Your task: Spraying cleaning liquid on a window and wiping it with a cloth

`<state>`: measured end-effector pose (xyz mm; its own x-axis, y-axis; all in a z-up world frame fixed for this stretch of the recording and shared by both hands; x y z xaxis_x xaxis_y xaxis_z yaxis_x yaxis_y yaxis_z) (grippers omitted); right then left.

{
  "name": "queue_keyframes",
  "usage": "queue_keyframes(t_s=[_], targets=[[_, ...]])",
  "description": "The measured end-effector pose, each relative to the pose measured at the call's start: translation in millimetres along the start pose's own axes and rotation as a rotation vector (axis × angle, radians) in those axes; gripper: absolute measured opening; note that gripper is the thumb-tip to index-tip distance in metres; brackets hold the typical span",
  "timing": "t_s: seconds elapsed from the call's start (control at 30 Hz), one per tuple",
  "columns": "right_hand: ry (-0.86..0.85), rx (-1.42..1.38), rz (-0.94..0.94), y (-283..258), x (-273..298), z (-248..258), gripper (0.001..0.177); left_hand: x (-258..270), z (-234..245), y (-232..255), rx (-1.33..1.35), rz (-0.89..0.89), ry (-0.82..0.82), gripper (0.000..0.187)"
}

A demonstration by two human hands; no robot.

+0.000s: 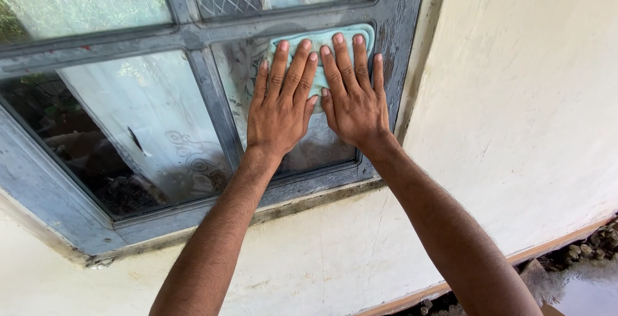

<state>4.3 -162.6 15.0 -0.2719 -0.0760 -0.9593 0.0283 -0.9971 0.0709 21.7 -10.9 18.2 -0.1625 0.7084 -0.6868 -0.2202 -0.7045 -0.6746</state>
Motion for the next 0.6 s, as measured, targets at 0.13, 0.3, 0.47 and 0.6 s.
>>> queue_keyframes(t_s=[0.13, 0.3, 0.47, 0.6], targets=[[-0.145, 0.034, -0.062, -5, 16, 2, 0.058, 9, 12, 9, 0.181, 0.014, -0.053, 0.064], [-0.112, 0.012, -0.077, -9, 46, -5, 0.057, 31, 8, 28, 0.123, 0.017, -0.030, 0.064], [-0.104, -0.010, -0.071, -12, 89, -16, 0.057, 62, -4, 57, 0.145, 0.010, -0.033, 0.063], [-0.115, -0.019, -0.053, -12, 117, -23, 0.056, 82, -11, 76, 0.108, 0.001, -0.059, 0.065]])
Point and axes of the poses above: each hand's wrist, its own x-axis away from the middle knuckle, its own z-axis out of the back of the hand, y = z × x, the point moved 3 cm from there along -x, towards the middle knuckle, and after that the axes turned 13 degrees about -z, right-handed, at the moved point
